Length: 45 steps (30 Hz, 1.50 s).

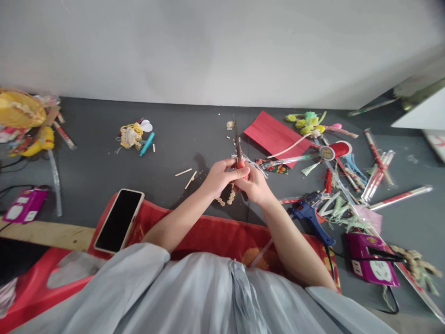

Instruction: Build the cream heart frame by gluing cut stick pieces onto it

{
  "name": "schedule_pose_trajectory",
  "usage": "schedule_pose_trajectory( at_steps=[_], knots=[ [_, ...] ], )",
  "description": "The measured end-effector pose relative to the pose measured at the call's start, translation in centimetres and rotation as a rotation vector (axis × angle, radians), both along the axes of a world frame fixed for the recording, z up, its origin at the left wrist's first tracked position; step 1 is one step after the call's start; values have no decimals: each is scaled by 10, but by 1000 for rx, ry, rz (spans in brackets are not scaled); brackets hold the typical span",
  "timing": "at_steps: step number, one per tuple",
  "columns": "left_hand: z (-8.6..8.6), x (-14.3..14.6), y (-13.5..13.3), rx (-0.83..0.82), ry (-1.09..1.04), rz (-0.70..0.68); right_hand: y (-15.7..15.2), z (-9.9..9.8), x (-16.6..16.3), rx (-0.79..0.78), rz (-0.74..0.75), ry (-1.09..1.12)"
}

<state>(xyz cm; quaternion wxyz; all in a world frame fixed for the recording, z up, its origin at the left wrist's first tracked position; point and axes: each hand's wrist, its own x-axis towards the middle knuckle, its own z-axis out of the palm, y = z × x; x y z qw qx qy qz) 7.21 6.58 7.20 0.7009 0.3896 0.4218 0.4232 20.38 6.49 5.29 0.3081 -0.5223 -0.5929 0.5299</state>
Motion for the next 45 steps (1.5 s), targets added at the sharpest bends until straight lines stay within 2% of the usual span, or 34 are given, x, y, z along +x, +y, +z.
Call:
schedule_pose_trajectory(
  at_steps=[6,11,12,17,22,26,29,41,45],
  knots=[
    [-4,0,1,13,0,-7,1,-2,-1,-15,-8,10],
    [-6,-14,9,166,97,-37,1,4,0,105,19,-51],
    [-5,-20,11,225,127,1,1,5,0,135,31,-79],
    [5,-51,17,637,366,356,-2,13,2,227,95,-194],
    [13,-68,15,891,712,453,-8,20,-2,290,144,-226],
    [20,-72,13,979,780,438,-11,24,-2,344,172,-263],
    [25,-72,11,994,759,373,-12,24,0,377,194,-261],
    [30,-71,6,773,505,233,-13,26,11,511,223,-358],
    [29,-71,7,685,444,224,-13,28,13,518,222,-347]
  ],
)
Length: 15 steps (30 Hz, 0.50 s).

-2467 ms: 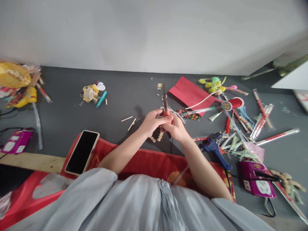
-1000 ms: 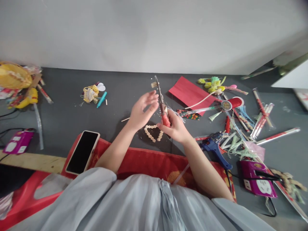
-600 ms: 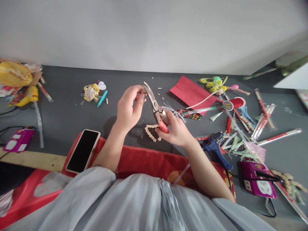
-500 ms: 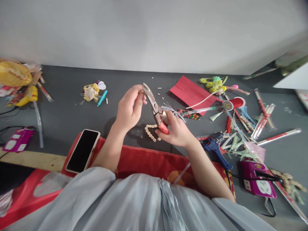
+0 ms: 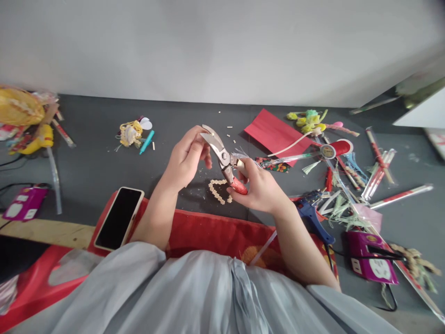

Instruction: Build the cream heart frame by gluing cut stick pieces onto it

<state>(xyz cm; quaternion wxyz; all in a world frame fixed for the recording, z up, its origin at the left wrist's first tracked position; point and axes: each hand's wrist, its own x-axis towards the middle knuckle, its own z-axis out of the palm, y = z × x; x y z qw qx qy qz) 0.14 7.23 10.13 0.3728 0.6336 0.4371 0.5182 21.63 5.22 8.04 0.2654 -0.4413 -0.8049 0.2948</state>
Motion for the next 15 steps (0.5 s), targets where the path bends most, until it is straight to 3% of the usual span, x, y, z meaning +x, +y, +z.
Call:
schedule_pose_trajectory(
  at_steps=[15],
  knots=[
    [11,7,-6,-152,-148,10,-2,3,-5,-88,2,-3]
  ],
)
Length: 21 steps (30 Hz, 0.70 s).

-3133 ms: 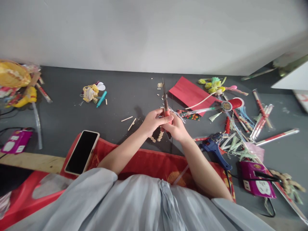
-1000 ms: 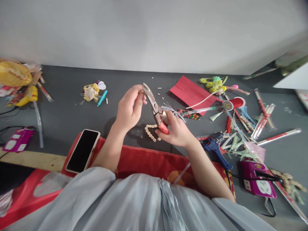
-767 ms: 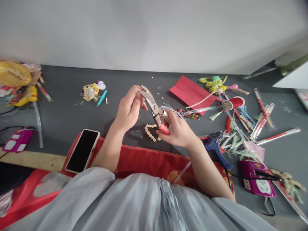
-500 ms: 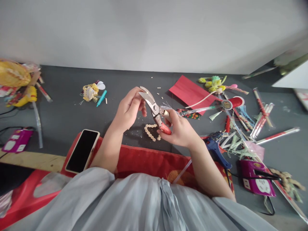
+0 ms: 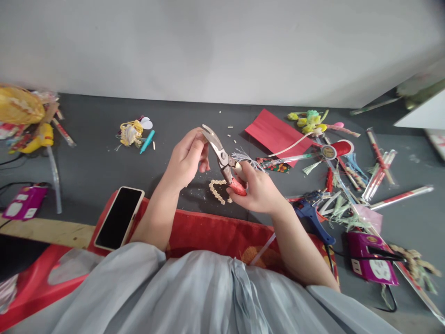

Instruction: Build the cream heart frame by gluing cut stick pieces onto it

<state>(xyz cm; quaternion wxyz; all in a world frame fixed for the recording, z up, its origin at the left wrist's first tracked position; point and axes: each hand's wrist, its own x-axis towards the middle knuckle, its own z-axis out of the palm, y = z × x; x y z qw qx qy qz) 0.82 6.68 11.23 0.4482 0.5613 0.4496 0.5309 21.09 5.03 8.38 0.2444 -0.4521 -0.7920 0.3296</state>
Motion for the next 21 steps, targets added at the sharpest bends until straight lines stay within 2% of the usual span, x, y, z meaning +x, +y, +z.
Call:
schedule_pose_trajectory(
  at_steps=[9,13,15,18,21],
  knots=[
    [-5,4,5,-91,-102,36,0,0,-5,-37,-54,-14],
    [-15,8,10,-120,-103,18,2,-7,-10,-87,-114,53],
    [-23,13,11,-169,-51,-25,4,-12,-11,-143,-145,108],
    [-31,25,9,-290,38,-185,7,-22,-9,-228,-176,244],
    [-33,39,4,-371,38,-312,9,-29,-8,-298,-169,385]
  ],
)
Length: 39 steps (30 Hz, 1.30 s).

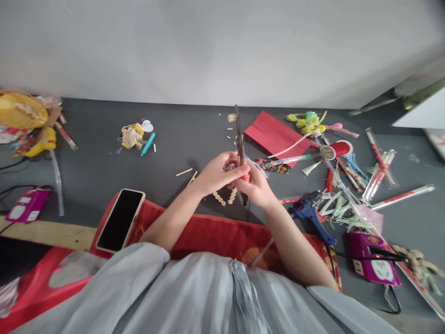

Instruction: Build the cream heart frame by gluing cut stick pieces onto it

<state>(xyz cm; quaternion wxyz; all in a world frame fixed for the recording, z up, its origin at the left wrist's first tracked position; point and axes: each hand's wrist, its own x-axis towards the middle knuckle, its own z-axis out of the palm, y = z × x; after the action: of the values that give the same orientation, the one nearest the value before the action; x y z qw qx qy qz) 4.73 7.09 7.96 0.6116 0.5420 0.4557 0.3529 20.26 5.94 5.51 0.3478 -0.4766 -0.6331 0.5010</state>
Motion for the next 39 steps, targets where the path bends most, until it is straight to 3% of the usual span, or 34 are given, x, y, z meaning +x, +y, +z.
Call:
schedule_pose_trajectory(
  at_steps=[14,39],
  knots=[
    [1,9,-5,13,49,18,-1,5,-4,-193,30,135],
    [-5,10,-5,39,7,0,0,6,-3,-205,35,105]
  ],
)
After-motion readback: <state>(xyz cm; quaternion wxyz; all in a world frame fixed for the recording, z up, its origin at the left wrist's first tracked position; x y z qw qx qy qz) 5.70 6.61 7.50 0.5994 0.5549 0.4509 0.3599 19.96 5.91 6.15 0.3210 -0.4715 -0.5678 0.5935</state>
